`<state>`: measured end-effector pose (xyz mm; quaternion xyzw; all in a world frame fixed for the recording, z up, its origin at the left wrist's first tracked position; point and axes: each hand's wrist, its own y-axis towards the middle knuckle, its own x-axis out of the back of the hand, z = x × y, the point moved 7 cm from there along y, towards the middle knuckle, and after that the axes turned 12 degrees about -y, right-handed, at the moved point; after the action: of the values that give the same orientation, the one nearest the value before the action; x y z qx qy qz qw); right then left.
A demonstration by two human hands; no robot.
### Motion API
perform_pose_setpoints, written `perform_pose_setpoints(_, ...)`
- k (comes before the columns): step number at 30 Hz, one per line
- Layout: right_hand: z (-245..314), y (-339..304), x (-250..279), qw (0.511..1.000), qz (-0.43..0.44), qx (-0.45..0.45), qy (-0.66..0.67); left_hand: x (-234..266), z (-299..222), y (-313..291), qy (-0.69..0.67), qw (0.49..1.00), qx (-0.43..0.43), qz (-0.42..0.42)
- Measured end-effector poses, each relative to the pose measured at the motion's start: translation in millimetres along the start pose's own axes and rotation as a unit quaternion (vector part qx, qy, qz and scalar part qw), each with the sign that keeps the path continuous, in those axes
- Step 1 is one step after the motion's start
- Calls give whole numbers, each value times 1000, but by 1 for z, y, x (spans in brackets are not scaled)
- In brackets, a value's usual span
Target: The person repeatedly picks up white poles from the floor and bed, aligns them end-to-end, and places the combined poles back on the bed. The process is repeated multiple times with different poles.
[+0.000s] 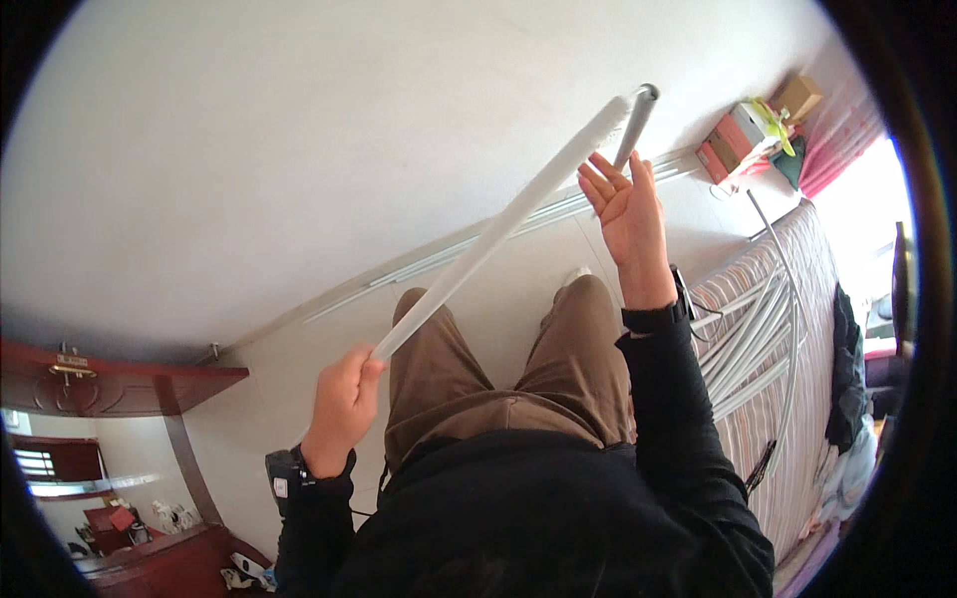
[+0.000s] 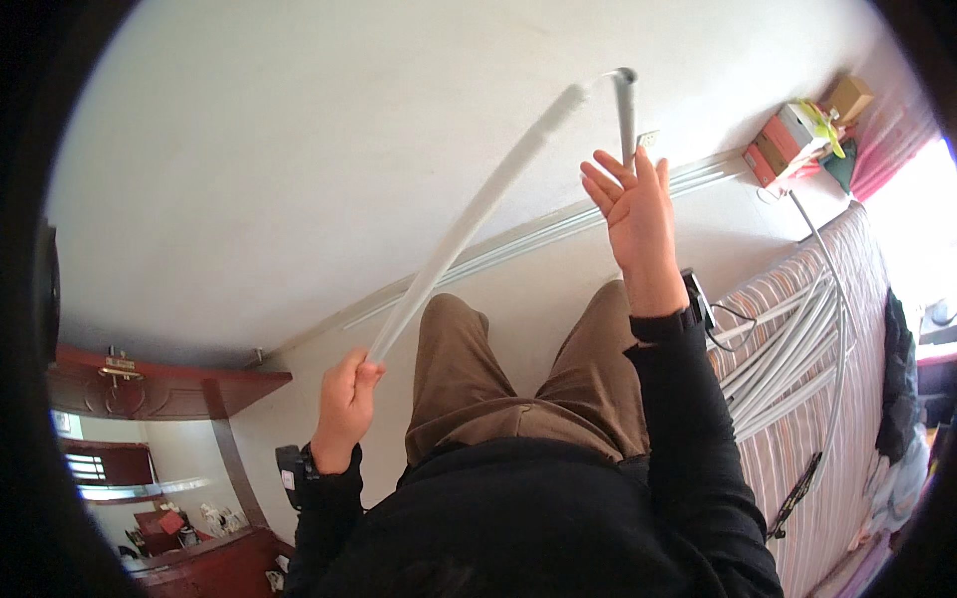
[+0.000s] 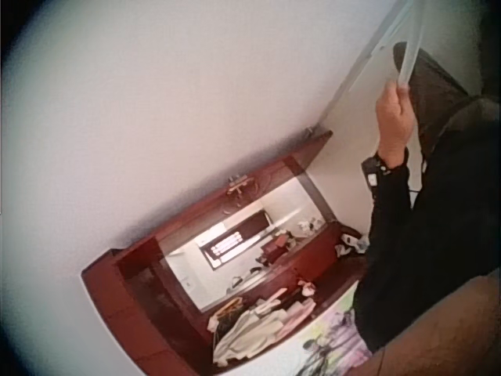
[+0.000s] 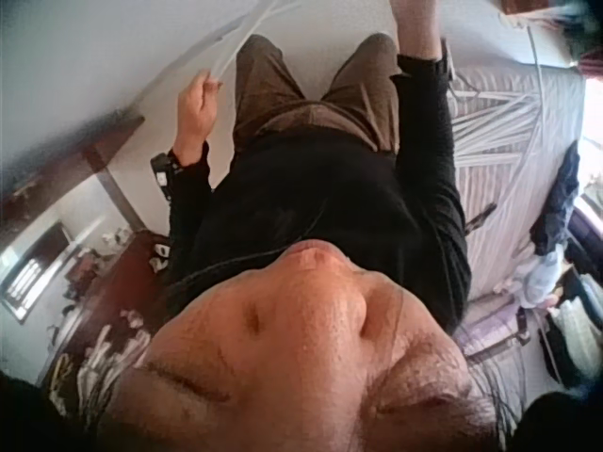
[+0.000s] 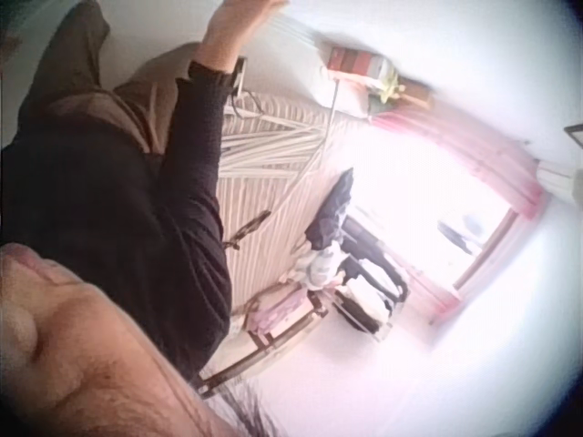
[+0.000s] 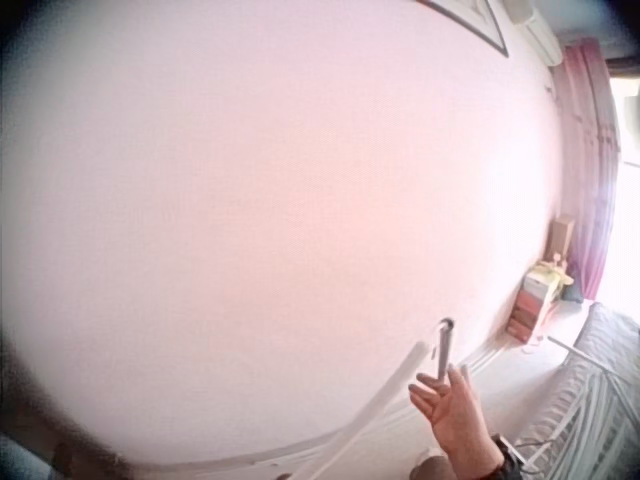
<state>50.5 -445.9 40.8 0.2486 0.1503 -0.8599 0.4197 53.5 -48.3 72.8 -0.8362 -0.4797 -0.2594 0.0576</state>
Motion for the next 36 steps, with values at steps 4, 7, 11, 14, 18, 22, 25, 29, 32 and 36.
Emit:
perform_pose_setpoints(4, 15, -36, -42, 980, 37, 113, -157, -24, -24, 33, 7, 999, -49, 17)
perform_pose_setpoints(7, 14, -76, -76, 973, 59, 155, -164, -49, -33, 51, 33, 997, -55, 52)
perform_pose_setpoints(11, 2, -89, -96, 996, 88, 18, 16, -72, -40, 62, 25, 995, -77, 61)
perform_pose_setpoints(14, 16, -62, -91, 995, 67, 38, 69, -70, -25, 59, -19, 997, -59, 54)
perform_pose_setpoints(18, 72, -8, -59, 983, 106, 111, 104, -42, 28, 21, 18, 998, 45, 51)
perform_pose_setpoints(22, 107, 53, 0, 984, 50, 92, 144, 14, 77, -37, 108, 990, 47, -75)
perform_pose_setpoints(25, 120, 82, 34, 981, 1, 86, 172, 49, 87, -66, 220, 962, -53, -155)
perform_pose_setpoints(29, 99, 83, 41, 986, -101, 40, 126, 56, 76, -75, 295, 928, -118, -194)
perform_pose_setpoints(32, 55, 61, 12, 987, -28, -47, 152, 37, 58, -60, 339, 899, -166, -222)
perform_pose_setpoints(36, 50, 42, 9, 983, -98, -17, 152, 23, 54, -41, 330, 910, -148, -202)
